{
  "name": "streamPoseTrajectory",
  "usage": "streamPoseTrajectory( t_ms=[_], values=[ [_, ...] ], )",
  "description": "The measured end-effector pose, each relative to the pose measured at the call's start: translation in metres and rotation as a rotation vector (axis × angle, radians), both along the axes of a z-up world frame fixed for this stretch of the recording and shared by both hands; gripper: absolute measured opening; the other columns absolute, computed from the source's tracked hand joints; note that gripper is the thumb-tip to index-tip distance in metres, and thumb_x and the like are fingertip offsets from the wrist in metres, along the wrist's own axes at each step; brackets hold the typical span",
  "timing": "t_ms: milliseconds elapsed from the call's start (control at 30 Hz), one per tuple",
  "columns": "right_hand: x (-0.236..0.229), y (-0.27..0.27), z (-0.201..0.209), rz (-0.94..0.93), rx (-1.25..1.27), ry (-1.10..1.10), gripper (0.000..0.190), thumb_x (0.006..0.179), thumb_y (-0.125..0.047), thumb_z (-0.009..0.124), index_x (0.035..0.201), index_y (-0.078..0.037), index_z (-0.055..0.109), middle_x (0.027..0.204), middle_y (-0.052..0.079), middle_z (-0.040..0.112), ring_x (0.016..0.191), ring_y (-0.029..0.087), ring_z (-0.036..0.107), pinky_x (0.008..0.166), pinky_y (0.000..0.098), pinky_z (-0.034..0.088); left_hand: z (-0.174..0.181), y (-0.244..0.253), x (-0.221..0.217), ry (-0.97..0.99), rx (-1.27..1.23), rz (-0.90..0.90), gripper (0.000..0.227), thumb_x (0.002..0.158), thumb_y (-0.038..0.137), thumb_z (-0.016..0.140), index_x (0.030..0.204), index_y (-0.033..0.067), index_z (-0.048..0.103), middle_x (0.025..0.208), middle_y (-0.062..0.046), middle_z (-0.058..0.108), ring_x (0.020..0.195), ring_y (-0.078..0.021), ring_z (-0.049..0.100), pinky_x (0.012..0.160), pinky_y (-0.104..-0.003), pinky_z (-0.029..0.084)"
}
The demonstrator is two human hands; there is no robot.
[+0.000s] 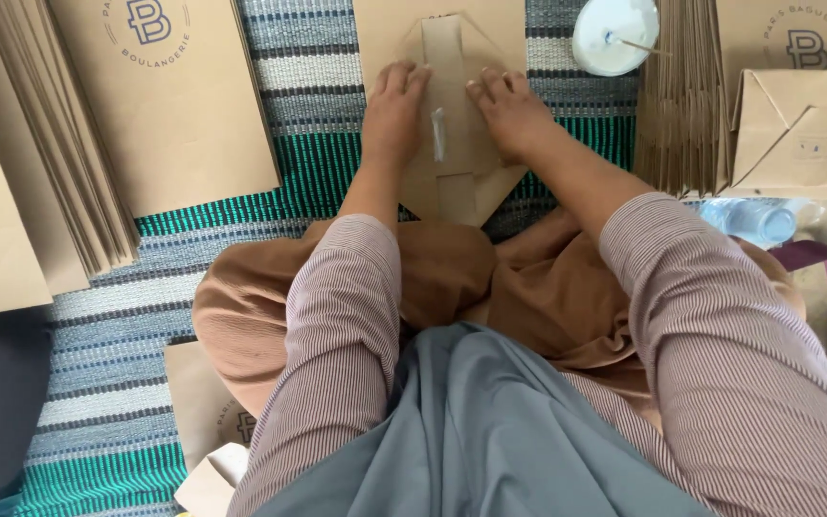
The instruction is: Applying glue to paper bags and attaching paper handles to them.
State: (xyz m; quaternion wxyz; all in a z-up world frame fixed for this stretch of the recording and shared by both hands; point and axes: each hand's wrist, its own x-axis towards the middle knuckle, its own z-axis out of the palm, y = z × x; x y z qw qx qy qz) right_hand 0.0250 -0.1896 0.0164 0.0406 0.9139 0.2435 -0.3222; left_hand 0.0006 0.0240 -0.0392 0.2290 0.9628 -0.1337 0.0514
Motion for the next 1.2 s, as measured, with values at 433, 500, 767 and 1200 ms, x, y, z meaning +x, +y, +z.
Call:
streamPoseTrajectory(
  t_ms=[433, 500, 767, 1200],
  values=[
    [0.005, -0.011, 0.000, -0.157, 0.171, 0.077, 0.083, 0.089, -0.039, 0.051, 0.165, -0.032, 0.018, 0.173, 0.004, 0.005, 0.156, 0.039, 0.004, 0.120, 0.0588, 0.013, -0.075, 0.012, -0.012, -0.132, 0.015, 0.012, 0.044, 0.111, 0.018, 0.041, 0.152, 0.0085, 0.051, 0.160, -0.009, 0.043, 0.151, -0.0341, 0.035, 0.119, -0.050, 0.042],
    [0.011, -0.009, -0.030, -0.128, 0.293, -0.257, 0.060, 0.104, -0.048, 0.040, 0.158, -0.023, 0.039, 0.150, 0.011, 0.046, 0.132, 0.042, 0.037, 0.104, 0.0585, 0.031, -0.078, 0.011, -0.010, -0.182, 0.053, 0.077, 0.040, 0.108, 0.023, 0.046, 0.144, 0.0094, 0.059, 0.152, -0.007, 0.052, 0.143, -0.0332, 0.044, 0.115, -0.047, 0.045],
    [0.065, 0.001, -0.075, -0.116, 0.455, -0.433, 0.050, 0.108, -0.027, 0.047, 0.154, -0.008, 0.051, 0.119, 0.018, 0.063, 0.100, 0.038, 0.060, 0.071, 0.0512, 0.052, -0.055, -0.009, 0.023, -0.189, 0.272, 0.214, 0.035, 0.088, 0.028, 0.065, 0.120, 0.0158, 0.060, 0.112, -0.006, 0.055, 0.098, -0.0311, 0.056, 0.076, -0.042, 0.047],
    [0.054, -0.014, -0.069, -0.170, 0.710, -0.418, 0.048, 0.099, -0.016, 0.064, 0.145, 0.000, 0.061, 0.122, 0.023, 0.065, 0.111, 0.045, 0.060, 0.093, 0.0548, 0.048, -0.061, -0.004, 0.040, -0.002, 0.058, 0.124, 0.052, 0.096, 0.006, 0.058, 0.148, 0.0082, 0.054, 0.154, -0.008, 0.052, 0.143, -0.0340, 0.047, 0.114, -0.048, 0.044]
  ],
)
